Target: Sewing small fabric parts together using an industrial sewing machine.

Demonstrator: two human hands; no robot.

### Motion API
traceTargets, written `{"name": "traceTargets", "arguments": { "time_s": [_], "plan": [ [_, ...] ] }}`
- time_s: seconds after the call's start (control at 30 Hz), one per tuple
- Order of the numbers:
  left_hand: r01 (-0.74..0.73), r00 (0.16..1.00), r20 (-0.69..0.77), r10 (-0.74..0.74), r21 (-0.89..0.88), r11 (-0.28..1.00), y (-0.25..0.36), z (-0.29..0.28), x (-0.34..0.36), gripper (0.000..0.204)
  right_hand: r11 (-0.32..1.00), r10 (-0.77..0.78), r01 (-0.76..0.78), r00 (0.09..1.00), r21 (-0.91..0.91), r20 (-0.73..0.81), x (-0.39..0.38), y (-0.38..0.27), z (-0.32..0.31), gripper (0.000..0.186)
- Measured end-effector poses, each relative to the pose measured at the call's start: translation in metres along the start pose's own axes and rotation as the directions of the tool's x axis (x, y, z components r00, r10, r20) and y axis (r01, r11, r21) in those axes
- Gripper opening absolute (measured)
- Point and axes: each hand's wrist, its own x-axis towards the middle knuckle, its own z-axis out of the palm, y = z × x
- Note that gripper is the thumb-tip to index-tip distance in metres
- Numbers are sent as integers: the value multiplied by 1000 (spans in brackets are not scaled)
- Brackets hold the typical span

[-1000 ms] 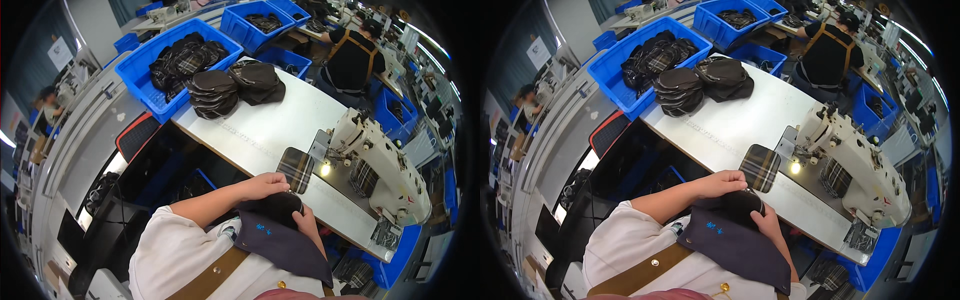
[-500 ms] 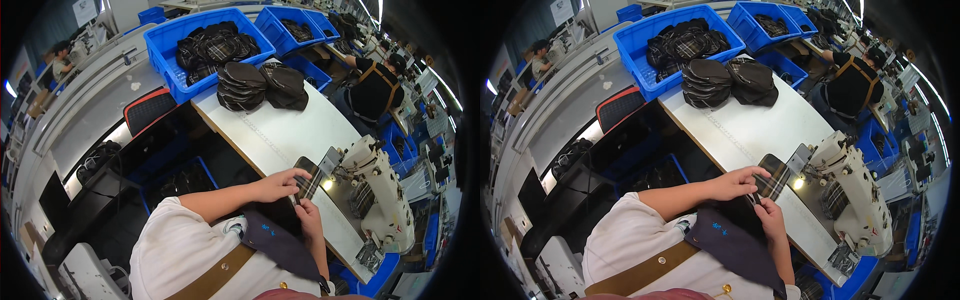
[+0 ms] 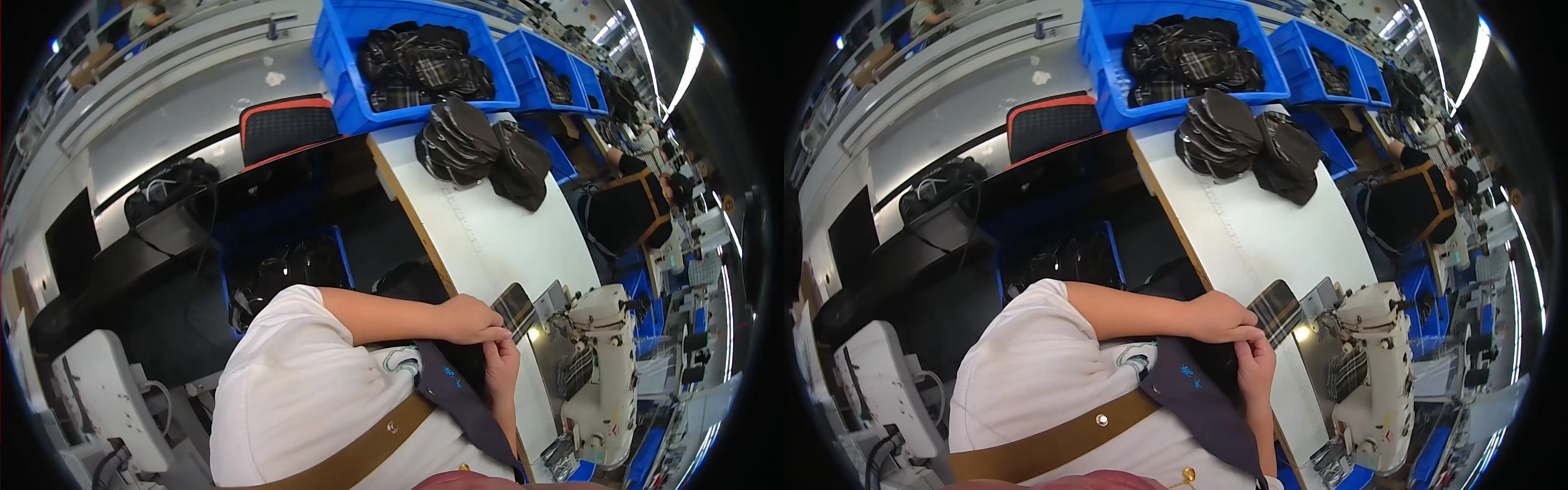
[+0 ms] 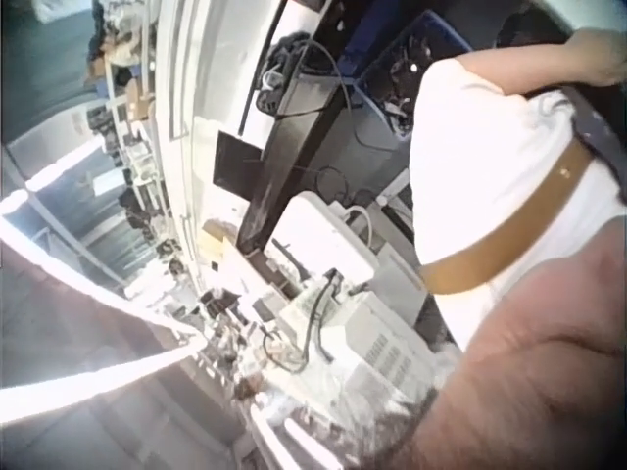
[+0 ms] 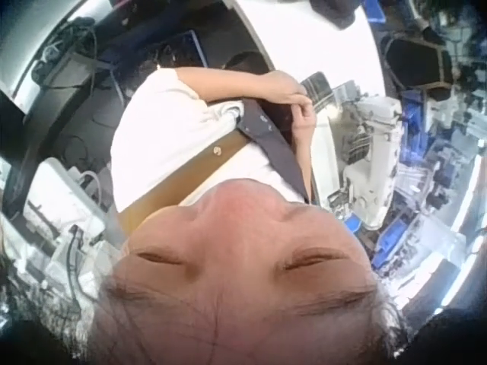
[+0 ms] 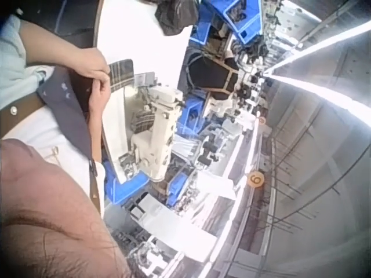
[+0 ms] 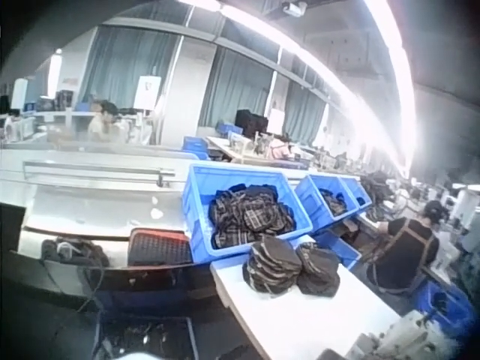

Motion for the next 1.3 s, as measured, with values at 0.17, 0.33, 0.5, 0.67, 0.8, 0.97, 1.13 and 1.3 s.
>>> {"name": "traceTargets", "arguments": {
  "time_s": [0.17,0.33,0.5,0.67,0.8,0.97,1.13,1.3],
  "plan": [
    [-16,987,-159,-3,-121,992,-13,9,-21,52,999,47,-47,997,-6,66,-11,-2,10,14],
    [24,991,-110,-71,-373,927,-30,-13,-11,48,997,-23,26,999,-72,35,-15,4,18,11],
    [44,985,170,-22,-131,990,-28,-40,-3,50,992,-67,51,989,-114,-135,1,13,29,18],
    [299,900,396,-184,-252,921,-29,-41,-8,34,1000,28,-28,999,-6,-42,-1,12,36,22],
    [410,894,325,-307,-323,853,-25,-38,10,22,975,-99,90,995,-205,-34,-14,27,-6,20],
    [303,877,456,-148,-286,909,5,-75,77,21,496,-545,262,836,-828,-62,-1,42,-83,26],
    [193,787,590,-180,42,980,39,-56,175,24,309,-517,269,853,-912,76,13,40,-105,49],
    [149,663,747,44,-189,971,12,-68,243,23,239,-480,306,862,-921,162,29,45,-126,60]
  ]
}}
